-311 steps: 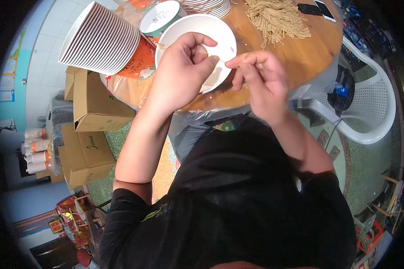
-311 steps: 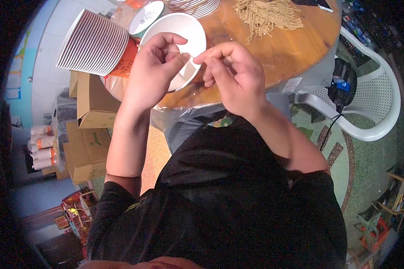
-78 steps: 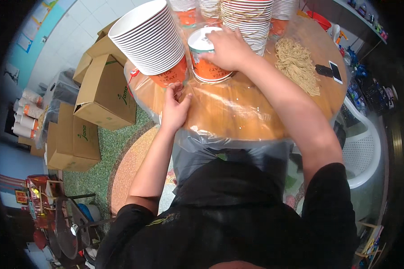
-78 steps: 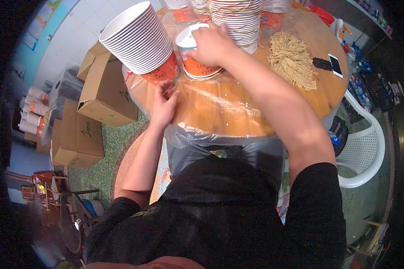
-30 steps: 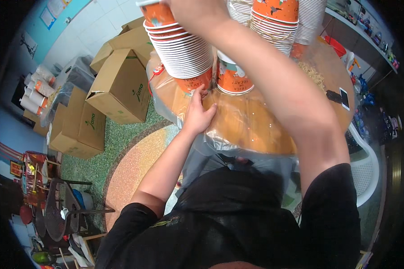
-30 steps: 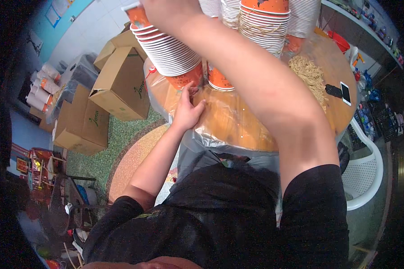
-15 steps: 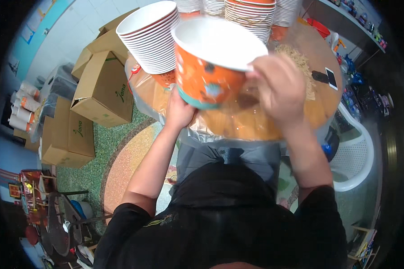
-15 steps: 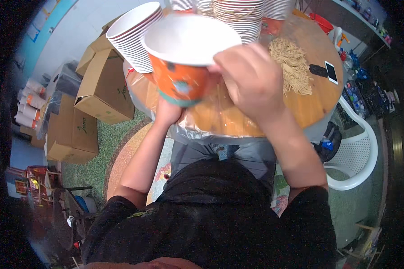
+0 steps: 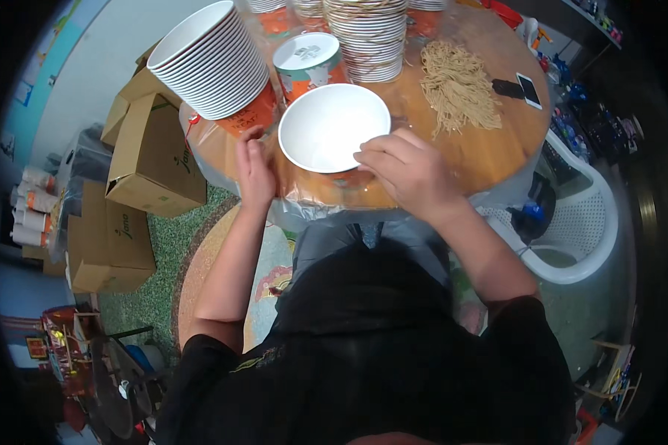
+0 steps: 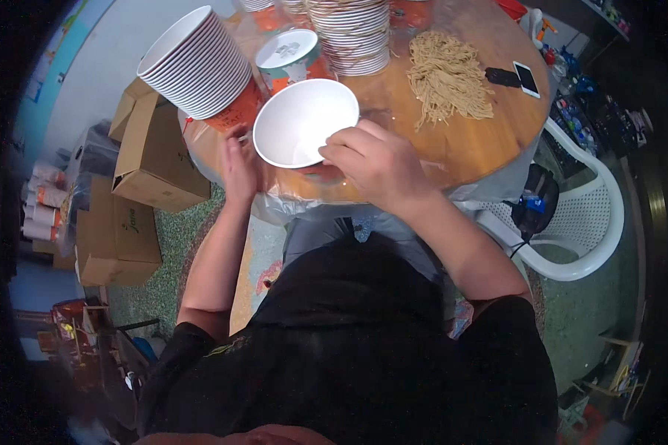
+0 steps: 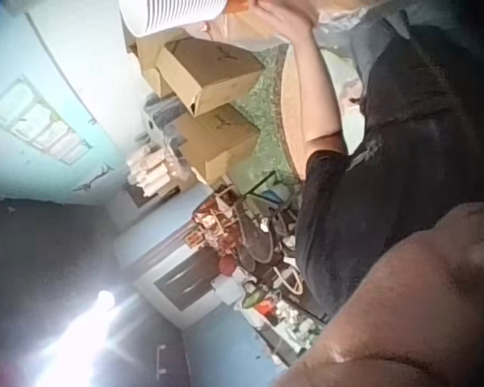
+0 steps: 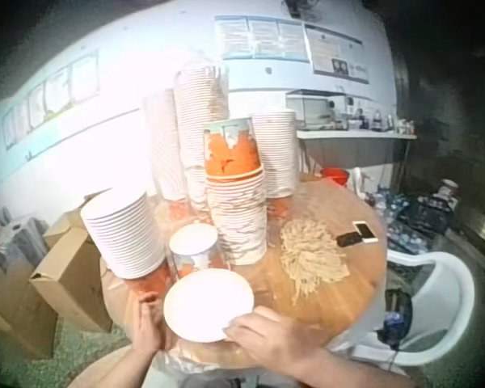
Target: Tying rubber bands around individual paper cups to secure or mark them.
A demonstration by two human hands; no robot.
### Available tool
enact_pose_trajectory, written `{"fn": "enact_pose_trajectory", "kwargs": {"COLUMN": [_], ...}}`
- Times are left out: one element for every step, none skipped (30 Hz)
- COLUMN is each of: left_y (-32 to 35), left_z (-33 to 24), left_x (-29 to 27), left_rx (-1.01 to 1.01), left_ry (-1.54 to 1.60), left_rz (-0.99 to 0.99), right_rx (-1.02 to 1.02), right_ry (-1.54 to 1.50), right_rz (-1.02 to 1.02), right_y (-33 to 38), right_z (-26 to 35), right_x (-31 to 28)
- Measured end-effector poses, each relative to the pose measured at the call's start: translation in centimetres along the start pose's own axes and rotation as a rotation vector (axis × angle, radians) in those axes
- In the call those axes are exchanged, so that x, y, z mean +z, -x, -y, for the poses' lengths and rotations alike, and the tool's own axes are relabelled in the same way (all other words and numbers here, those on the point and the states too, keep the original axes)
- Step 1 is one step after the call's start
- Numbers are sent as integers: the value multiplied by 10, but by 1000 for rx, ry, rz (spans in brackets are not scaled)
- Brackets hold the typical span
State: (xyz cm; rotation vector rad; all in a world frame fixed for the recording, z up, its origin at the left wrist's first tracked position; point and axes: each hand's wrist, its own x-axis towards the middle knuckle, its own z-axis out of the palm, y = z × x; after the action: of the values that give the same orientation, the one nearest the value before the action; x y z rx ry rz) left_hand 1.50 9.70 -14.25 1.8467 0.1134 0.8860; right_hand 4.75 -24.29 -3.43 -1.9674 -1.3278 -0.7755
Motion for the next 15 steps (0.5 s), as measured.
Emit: {"fn": "enact_pose_trajectory", "kwargs": {"left_y": [2,6,12,13,18,25,32,37,38,39,38,37,35,31,30], "left_z": [-11,-23,-34,-44,-63,-83,-97,-123,-148,-159,-162,-163,-163,-163,-160], "left_x": [0,-4,-8,-11,-15,-16,-5,3,12,20,26,30,34,39,40], "left_rx": [59,143,222,364,462,558,539,599,664,685,682,681,680,661,662], "left_ry": [-6,-57,-105,-131,-124,-117,-129,-255,-380,-402,-398,-460,-522,-493,-492], "left_rz": [-31,-68,-105,-102,-75,-49,18,111,204,287,294,349,406,421,427], "right_rx": [27,47,55,73,85,103,157,196,298,338,377,413,415,362,303], "right_ry": [-56,-117,-111,-61,-20,7,66,138,135,144,151,122,119,112,101], "right_rz": [-30,-62,-62,-92,-119,-65,-8,43,117,172,226,266,269,318,367], "right_y": [0,-2,1,3,6,10,19,26,35,44,51,48,50,56,56], "right_z": [0,-3,-8,-16,-23,-36,-60,-79,-99,-122,-138,-140,-149,-164,-172], "right_x": [1,1,0,-4,-7,-16,-18,-24,-30,-32,-33,-37,-34,-33,-31]}}
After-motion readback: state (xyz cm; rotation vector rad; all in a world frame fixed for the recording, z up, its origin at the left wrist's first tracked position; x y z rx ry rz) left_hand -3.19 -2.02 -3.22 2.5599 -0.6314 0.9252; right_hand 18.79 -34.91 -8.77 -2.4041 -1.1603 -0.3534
